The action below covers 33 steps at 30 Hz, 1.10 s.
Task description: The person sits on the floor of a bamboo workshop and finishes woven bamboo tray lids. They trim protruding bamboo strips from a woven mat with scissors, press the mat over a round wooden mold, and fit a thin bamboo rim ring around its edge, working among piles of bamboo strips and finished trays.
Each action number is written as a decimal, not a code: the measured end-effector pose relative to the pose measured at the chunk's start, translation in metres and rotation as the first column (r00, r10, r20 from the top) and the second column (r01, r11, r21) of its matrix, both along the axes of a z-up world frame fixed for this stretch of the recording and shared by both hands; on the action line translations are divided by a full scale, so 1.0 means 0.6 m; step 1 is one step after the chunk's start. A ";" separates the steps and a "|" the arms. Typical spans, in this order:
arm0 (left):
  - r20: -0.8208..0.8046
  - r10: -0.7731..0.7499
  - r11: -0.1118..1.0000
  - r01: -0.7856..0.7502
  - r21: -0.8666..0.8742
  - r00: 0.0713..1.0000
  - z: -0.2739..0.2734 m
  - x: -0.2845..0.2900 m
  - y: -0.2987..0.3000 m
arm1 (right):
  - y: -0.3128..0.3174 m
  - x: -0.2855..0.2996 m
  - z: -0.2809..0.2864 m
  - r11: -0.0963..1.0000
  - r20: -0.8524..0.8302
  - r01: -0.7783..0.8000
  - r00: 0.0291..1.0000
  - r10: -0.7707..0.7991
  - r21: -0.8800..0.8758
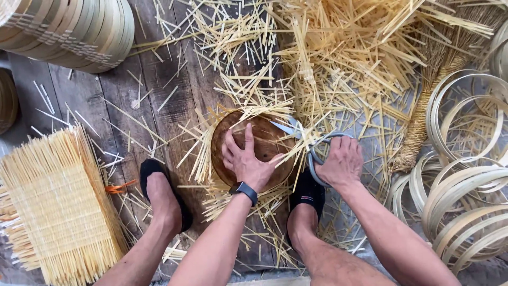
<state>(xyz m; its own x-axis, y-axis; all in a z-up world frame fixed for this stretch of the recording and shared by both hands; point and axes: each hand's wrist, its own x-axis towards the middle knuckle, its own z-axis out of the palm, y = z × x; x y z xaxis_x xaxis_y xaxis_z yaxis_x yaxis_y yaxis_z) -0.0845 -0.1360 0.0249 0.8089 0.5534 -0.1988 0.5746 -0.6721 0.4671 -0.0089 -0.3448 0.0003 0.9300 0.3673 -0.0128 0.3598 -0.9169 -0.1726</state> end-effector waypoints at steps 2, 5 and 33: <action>-0.008 0.004 1.000 -0.004 0.001 1.000 0.003 0.012 -0.001 | -0.020 0.010 -0.060 0.999 -0.065 -0.010 0.998 0.008 -0.032; -0.030 0.004 1.000 -0.004 0.013 1.000 -0.002 0.006 0.000 | -0.056 0.025 -0.127 0.997 -0.214 -0.043 0.976 0.028 -0.065; -0.101 -0.554 0.832 0.553 -0.043 0.826 0.030 0.009 0.081 | -0.053 0.131 -0.107 0.938 0.067 -0.341 0.936 0.345 -0.065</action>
